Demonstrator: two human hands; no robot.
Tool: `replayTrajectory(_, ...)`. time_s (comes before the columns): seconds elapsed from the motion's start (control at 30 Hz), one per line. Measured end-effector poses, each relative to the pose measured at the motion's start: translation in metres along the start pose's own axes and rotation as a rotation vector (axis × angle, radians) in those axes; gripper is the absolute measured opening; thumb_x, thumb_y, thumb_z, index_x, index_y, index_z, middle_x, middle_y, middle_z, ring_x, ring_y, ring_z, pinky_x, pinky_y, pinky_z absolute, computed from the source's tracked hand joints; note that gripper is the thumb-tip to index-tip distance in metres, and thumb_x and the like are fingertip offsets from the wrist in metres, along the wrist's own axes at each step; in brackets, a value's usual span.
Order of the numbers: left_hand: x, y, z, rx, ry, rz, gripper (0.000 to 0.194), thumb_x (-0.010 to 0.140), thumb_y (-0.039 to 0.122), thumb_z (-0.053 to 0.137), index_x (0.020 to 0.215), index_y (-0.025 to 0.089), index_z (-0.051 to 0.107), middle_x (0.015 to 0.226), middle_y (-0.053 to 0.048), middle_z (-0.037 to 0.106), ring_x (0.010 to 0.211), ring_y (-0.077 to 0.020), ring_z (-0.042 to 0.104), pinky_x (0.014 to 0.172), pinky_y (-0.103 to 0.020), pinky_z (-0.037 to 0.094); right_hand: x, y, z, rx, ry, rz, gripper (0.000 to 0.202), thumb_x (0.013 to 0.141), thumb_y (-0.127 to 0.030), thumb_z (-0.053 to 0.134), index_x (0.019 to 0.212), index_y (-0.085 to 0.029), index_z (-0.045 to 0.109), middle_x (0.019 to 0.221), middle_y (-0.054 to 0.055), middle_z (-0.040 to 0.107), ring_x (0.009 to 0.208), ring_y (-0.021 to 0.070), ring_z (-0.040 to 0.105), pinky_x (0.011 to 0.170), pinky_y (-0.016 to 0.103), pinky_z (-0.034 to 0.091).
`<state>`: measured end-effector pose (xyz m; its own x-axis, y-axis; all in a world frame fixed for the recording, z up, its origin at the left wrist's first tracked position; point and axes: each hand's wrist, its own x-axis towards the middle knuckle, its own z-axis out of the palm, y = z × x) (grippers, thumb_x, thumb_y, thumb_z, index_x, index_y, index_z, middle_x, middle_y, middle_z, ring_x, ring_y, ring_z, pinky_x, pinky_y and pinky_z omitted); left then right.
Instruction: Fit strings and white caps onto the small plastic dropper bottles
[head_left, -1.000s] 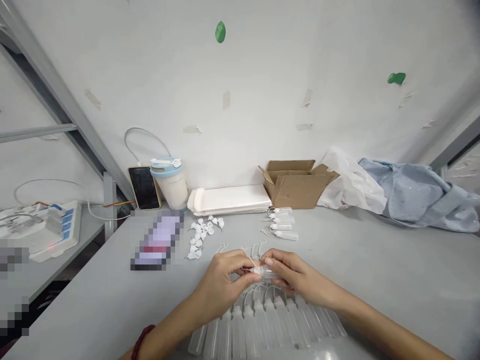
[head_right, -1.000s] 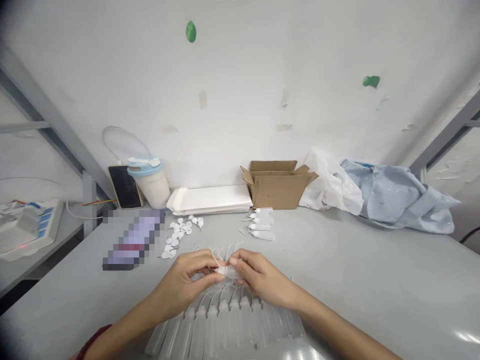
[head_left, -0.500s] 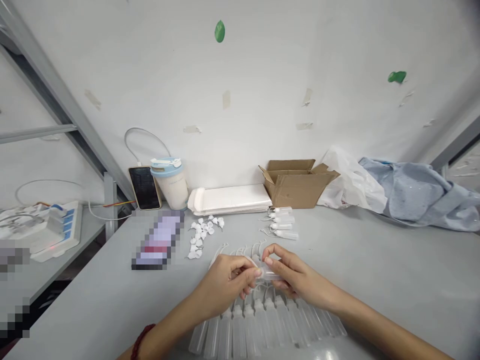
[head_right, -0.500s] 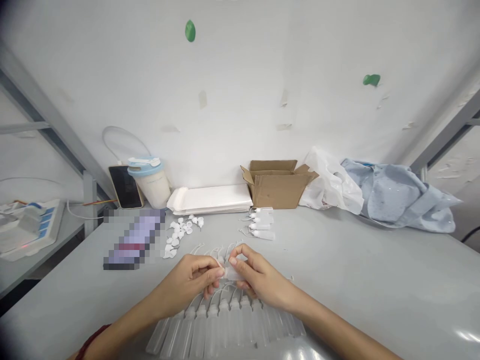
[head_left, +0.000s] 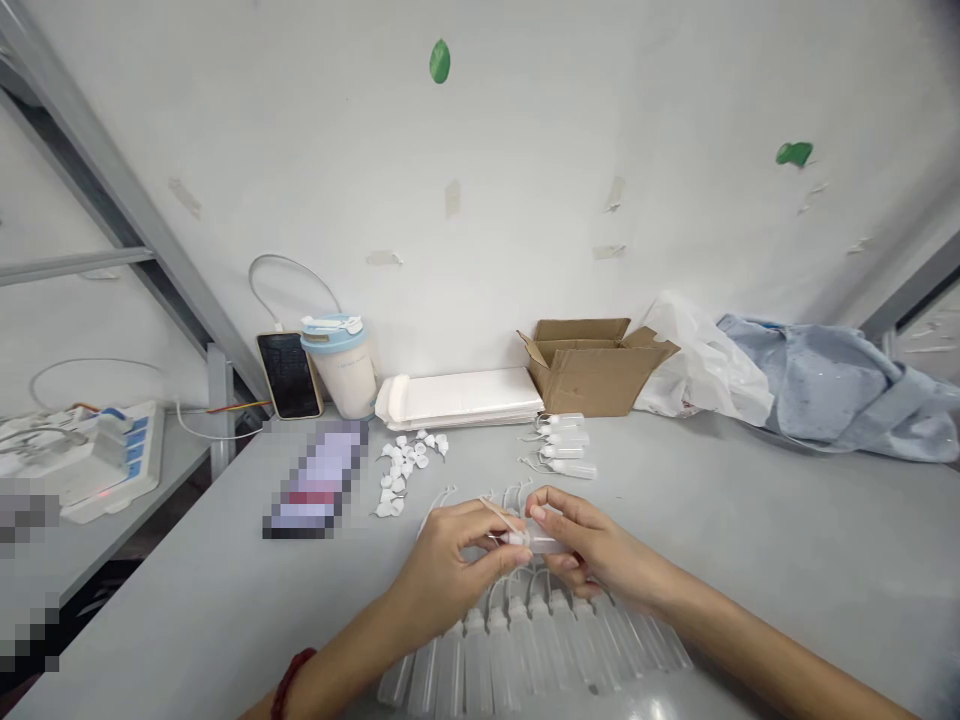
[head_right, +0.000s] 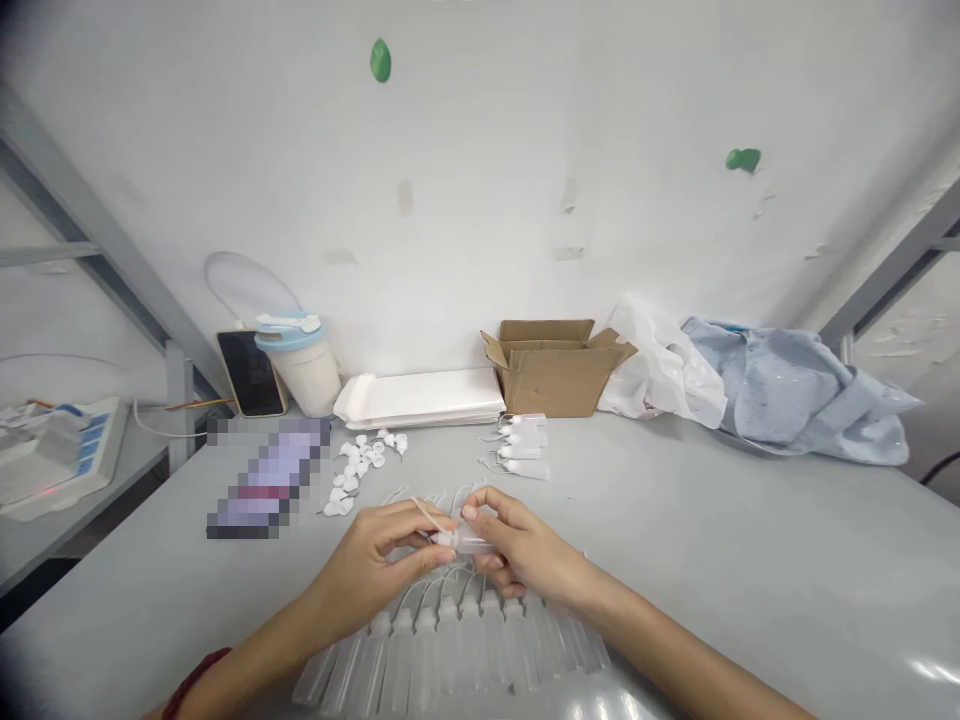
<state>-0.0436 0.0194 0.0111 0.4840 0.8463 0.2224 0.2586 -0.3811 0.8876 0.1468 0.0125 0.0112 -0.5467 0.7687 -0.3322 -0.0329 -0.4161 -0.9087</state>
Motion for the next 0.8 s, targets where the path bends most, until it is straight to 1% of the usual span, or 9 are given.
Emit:
replayTrajectory(0.07,0.002,0.002,-0.001,-0.085,-0.047,-0.136,0.018,0.081,0.030,0.058,0.083,0.015,0.068,0.075,-0.004,0.066,0.069,-0.0152,0.061,0.063,-0.024,0.050,0.000,-0.001,0.000,-0.008,0.005,-0.003,0.036,0.083,-0.057,0.049,0.084,-0.024,0.035,0.051,-0.011,0.027,0.042,0.0046,0.014,0.039,0.016,0.014)
replayTrajectory(0.13,0.002,0.001,0.000,-0.090,-0.078,-0.193,0.024,0.084,0.032,0.053,0.075,0.014,0.067,0.065,-0.002,0.063,0.060,-0.0140,0.058,0.056,-0.022,0.048,-0.001,-0.001,0.000,-0.022,0.013,0.000,0.038,0.082,-0.058,0.050,0.083,-0.024,0.035,0.050,-0.012,0.027,0.042,0.0045,0.014,0.038,0.016,0.014)
replayTrajectory(0.2,0.000,-0.003,0.001,0.004,-0.064,-0.131,0.023,0.083,0.030,0.055,0.072,0.014,0.066,0.063,-0.003,0.062,0.059,-0.0140,0.057,0.056,-0.023,0.047,0.000,-0.001,0.000,-0.029,0.016,-0.002,0.038,0.081,-0.059,0.050,0.083,-0.024,0.035,0.050,-0.012,0.027,0.041,0.0044,0.014,0.038,0.016,0.014)
replayTrajectory(0.37,-0.004,-0.009,0.001,0.224,0.046,0.203,0.015,0.082,0.018,0.056,0.092,0.013,0.067,0.081,-0.007,0.067,0.072,-0.0160,0.060,0.068,-0.025,0.047,0.000,0.002,-0.001,0.009,0.014,-0.015,0.036,0.082,-0.057,0.051,0.084,-0.024,0.036,0.050,-0.012,0.028,0.042,0.0044,0.015,0.038,0.016,0.014)
replayTrajectory(0.43,-0.003,-0.007,0.000,0.199,0.036,0.184,0.017,0.081,0.020,0.059,0.094,0.013,0.067,0.080,-0.007,0.067,0.071,-0.0154,0.061,0.067,-0.024,0.047,0.000,0.002,-0.001,0.013,0.009,-0.021,0.034,0.083,-0.055,0.050,0.085,-0.024,0.036,0.050,-0.012,0.028,0.041,0.0043,0.015,0.038,0.016,0.014)
replayTrajectory(0.5,-0.002,-0.003,-0.001,0.160,0.007,0.086,0.020,0.080,0.025,0.061,0.095,0.014,0.067,0.078,-0.005,0.067,0.069,-0.0152,0.061,0.064,-0.023,0.047,-0.001,0.001,-0.001,0.006,0.003,-0.018,0.033,0.084,-0.054,0.049,0.085,-0.024,0.036,0.050,-0.012,0.028,0.041,0.0043,0.015,0.038,0.016,0.015)
replayTrajectory(0.6,-0.002,-0.001,-0.001,0.195,-0.063,-0.009,0.023,0.086,0.030,0.053,0.079,0.014,0.068,0.064,-0.003,0.063,0.059,-0.0139,0.057,0.057,-0.023,0.044,-0.001,0.000,0.001,-0.013,-0.006,-0.010,0.033,0.085,-0.054,0.048,0.084,-0.024,0.035,0.050,-0.012,0.028,0.042,0.0045,0.014,0.038,0.016,0.015)
replayTrajectory(0.67,-0.003,-0.004,0.000,0.250,-0.076,0.022,0.025,0.087,0.028,0.051,0.075,0.014,0.067,0.060,-0.002,0.060,0.055,-0.0132,0.054,0.056,-0.023,0.042,-0.001,0.000,0.001,-0.016,-0.011,-0.009,0.033,0.085,-0.054,0.048,0.083,-0.023,0.034,0.050,-0.012,0.028,0.042,0.0046,0.014,0.038,0.016,0.015)
replayTrajectory(0.8,-0.004,-0.010,0.002,0.276,-0.037,0.172,0.018,0.086,0.022,0.052,0.096,0.013,0.064,0.079,-0.006,0.063,0.066,-0.0144,0.055,0.065,-0.025,0.044,0.000,0.002,0.000,-0.002,-0.015,-0.009,0.033,0.086,-0.054,0.047,0.084,-0.024,0.035,0.051,-0.012,0.027,0.043,0.0046,0.014,0.038,0.016,0.015)
